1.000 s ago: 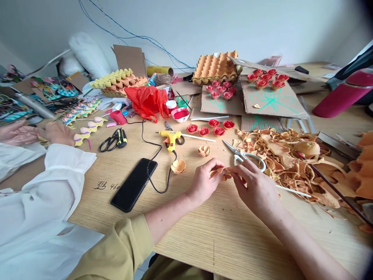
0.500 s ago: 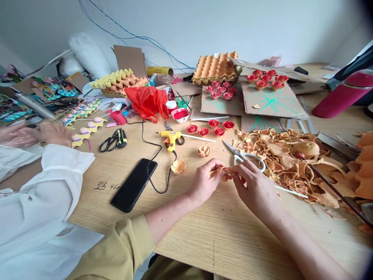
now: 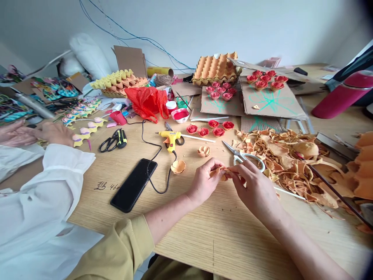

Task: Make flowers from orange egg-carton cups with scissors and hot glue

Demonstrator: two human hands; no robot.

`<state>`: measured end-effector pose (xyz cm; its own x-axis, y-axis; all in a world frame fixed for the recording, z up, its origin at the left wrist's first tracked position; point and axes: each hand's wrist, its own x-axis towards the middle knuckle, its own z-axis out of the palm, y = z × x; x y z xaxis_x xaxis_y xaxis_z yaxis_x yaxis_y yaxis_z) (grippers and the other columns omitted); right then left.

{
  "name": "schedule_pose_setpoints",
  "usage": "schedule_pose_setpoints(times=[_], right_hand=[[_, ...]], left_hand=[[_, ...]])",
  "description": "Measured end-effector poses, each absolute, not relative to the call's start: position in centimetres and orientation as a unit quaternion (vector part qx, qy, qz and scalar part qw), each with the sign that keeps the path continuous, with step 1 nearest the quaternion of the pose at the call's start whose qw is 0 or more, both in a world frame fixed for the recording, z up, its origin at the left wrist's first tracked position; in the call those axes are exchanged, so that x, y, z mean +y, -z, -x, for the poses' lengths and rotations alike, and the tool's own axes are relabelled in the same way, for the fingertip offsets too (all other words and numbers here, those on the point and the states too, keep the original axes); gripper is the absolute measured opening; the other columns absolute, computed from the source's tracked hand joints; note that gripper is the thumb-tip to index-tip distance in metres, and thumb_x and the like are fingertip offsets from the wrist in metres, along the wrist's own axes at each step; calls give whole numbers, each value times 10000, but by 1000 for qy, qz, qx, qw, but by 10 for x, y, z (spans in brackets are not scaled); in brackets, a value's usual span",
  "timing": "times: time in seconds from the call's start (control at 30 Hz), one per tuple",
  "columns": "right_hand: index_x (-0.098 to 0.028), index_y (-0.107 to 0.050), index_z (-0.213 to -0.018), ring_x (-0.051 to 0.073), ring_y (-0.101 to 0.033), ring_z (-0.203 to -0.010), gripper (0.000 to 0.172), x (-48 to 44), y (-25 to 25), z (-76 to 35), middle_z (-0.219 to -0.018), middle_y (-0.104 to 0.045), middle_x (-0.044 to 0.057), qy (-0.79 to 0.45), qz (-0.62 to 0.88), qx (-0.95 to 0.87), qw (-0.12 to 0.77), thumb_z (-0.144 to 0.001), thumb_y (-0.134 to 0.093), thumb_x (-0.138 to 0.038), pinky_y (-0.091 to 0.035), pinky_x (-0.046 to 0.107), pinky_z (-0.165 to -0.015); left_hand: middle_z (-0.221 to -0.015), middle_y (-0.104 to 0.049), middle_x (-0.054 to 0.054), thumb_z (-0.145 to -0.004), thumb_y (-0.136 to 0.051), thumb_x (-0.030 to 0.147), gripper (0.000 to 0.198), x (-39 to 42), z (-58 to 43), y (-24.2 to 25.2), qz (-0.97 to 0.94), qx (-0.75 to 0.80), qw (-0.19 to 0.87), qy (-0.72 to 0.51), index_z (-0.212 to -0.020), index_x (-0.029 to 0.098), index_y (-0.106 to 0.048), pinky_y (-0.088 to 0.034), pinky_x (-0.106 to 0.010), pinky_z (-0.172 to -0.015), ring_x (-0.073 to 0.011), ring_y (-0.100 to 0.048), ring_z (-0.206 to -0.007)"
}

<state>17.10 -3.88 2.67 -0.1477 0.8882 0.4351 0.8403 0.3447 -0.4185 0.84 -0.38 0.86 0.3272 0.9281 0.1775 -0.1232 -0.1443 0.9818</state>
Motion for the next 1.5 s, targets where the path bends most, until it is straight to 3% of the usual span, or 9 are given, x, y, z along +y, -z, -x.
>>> schedule_pose_setpoints(times=[0.3,0.53,0.67,0.9,1.13,1.5], right_hand=[[-209,-702,-889,104,-517,-518,188,-39,-27,-172,-809,-588,14,-18,569,-761,311,-980,-541,-245,-327,237,-462],[-213,-715,-984,120,-567,-594,160,-37,-25,-173,-831,-601,20,-70,551,-753,353,-993,-561,-255,-413,243,-555],[-214,-719,-973,118,-572,-596,154,-37,-23,-174,-823,-592,16,-72,553,-756,342,-986,-569,-245,-397,237,-536],[-202,-729,-917,136,-524,-574,227,-39,-26,-171,-796,-567,22,43,544,-782,301,-997,-517,-218,-331,258,-481],[-195,-709,-970,128,-576,-609,165,-36,-24,-171,-828,-586,22,-55,553,-759,338,-994,-555,-248,-413,245,-540],[-197,-702,-890,113,-542,-562,174,-39,-28,-168,-788,-559,6,-9,553,-763,334,-967,-549,-170,-357,236,-478]], left_hand=[[-731,-667,-17,-871,-715,495,370,-2,-9,-8,-567,333,598,-459,-830,159,-569,-535,-246,-707,-125,-659,-692],[-797,-674,-25,-888,-713,450,319,-2,-10,-9,-571,330,576,-484,-899,151,-600,-540,-255,-756,-133,-671,-757],[-770,-660,-18,-885,-713,458,328,-2,-9,-7,-572,330,584,-472,-884,150,-602,-533,-241,-741,-124,-662,-736],[-730,-644,-1,-849,-745,479,369,-3,-10,-6,-538,330,617,-470,-849,149,-580,-534,-230,-678,-123,-675,-684],[-798,-647,-5,-867,-733,439,313,-4,-10,-9,-551,338,589,-484,-883,158,-596,-539,-232,-711,-115,-656,-718],[-759,-680,-16,-866,-736,408,290,-2,-10,-10,-562,351,577,-476,-844,161,-585,-520,-238,-721,-132,-671,-731]])
